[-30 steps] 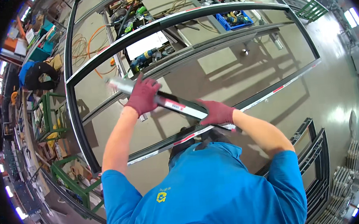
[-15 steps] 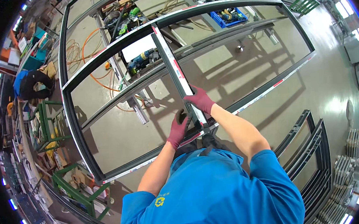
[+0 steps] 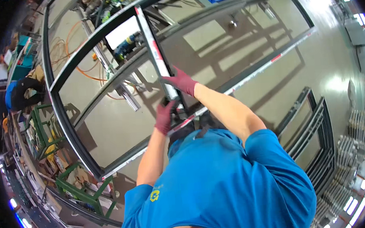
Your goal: Assembling and fastening components of a metal frame structure using a pneumatic screwdriver and a power drill.
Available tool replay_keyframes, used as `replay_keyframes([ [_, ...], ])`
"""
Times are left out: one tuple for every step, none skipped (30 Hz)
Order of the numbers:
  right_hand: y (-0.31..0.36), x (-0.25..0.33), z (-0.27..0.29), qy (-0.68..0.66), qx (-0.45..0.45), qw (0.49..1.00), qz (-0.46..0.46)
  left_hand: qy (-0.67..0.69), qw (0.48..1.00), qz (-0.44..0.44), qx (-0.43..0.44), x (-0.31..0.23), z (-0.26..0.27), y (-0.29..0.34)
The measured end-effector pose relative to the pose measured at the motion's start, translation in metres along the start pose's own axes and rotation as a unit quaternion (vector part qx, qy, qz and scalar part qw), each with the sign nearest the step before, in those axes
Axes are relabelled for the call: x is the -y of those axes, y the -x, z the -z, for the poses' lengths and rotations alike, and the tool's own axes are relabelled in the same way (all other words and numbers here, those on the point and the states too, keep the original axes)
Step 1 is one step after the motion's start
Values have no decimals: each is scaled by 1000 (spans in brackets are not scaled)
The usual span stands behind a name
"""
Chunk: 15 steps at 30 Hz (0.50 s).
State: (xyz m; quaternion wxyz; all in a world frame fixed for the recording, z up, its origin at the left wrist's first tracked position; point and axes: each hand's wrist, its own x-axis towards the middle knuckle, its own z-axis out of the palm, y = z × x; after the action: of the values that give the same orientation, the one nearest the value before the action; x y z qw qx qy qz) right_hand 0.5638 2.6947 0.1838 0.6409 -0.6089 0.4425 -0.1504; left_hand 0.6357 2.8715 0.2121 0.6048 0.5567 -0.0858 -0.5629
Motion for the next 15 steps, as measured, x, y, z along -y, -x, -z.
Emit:
replay_keyframes([
  [10, 14, 8, 22, -10, 1000, -15, 17, 999, 19, -35, -1, 10, 1],
  [19, 18, 21, 18, -15, 999, -30, -16, 999, 15, -26, 3, 34, 2],
  [23, 19, 41, 44, 8, 999, -28, -49, 999, 7, -16, 5, 56, -1],
  [33, 18, 62, 68, 27, 997, -27, -52, 998, 28, -19, 2, 60, -1],
  [50, 23, 83, 182, 2, 983, -32, -54, 997, 47, -24, -3, 65, -2],
  [61, 27, 106, 297, -17, 954, -30, -122, 992, 28, -8, 8, 82, -12],
  [66, 4, 128, 464, -73, 883, 15, -123, 992, 36, -5, 7, 73, -15],
  [70, -13, 152, 523, -63, 850, 12, -107, 993, 56, 18, 2, 57, -15],
  [75, -18, 165, 523, -57, 851, 9, -87, 993, 74, 37, 1, 46, -17],
  [80, -24, 176, 557, -94, 825, 2, -121, 990, 51, 58, 22, 41, -32],
  [83, -29, 184, 590, -130, 797, -5, -138, 987, 50, 63, 37, 32, -42],
  [84, -41, 189, 583, -169, 791, 76, -130, 990, 36, 45, 43, 17, -47],
  [81, -53, 194, 583, -168, 791, 69, -122, 992, 21, 27, 48, 6, -49],
  [80, -59, 195, 573, -166, 801, 48, -117, 993, 27, 18, 40, -9, -45],
  [80, -60, 192, 561, -160, 811, 32, -113, 993, 30, 5, 30, -19, -38],
])
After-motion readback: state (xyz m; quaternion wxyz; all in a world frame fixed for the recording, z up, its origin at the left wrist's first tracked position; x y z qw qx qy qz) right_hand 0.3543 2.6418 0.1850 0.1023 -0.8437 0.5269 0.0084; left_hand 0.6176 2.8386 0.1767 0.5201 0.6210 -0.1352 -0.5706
